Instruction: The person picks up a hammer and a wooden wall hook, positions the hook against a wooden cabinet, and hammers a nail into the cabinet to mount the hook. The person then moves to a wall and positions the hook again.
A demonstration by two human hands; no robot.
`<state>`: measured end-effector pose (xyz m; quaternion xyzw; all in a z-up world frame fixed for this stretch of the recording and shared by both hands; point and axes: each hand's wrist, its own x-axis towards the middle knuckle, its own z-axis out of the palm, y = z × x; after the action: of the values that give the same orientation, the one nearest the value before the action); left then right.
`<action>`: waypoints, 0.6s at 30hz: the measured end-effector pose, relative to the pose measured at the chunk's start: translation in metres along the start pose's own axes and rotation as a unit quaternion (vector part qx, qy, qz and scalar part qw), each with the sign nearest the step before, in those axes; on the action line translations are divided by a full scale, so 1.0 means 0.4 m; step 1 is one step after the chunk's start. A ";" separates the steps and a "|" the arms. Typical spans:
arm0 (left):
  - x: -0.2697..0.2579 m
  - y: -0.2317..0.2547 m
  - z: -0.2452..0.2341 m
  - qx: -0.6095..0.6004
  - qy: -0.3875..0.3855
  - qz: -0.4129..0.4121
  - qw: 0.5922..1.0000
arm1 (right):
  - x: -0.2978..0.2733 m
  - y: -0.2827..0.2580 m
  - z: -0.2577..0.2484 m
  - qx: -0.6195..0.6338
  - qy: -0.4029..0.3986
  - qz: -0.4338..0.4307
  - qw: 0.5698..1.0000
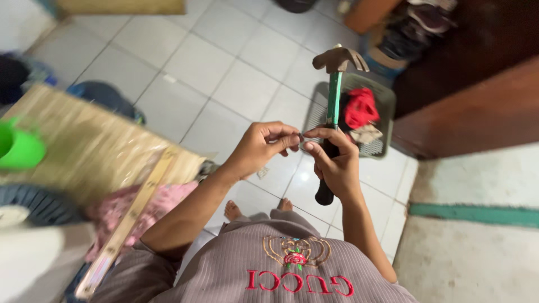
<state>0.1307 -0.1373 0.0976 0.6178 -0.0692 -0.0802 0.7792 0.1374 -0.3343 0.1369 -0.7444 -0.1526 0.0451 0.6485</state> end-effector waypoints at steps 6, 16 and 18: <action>0.110 -0.057 0.223 0.039 -0.130 -0.030 0.990 | -0.095 0.030 -0.212 0.027 0.145 0.108 0.983; 0.278 -0.229 0.704 -0.127 -0.301 -0.218 0.919 | -0.319 0.109 -0.638 0.087 0.285 0.112 0.948; 0.302 -0.273 0.782 -0.162 -0.317 -0.265 0.896 | -0.354 0.120 -0.712 0.092 0.296 0.112 0.944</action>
<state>0.1799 -0.4848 0.0634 0.4205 -0.1330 -0.4852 0.7550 0.0865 -0.6514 0.1156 -0.6734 0.1351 -0.0911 0.7211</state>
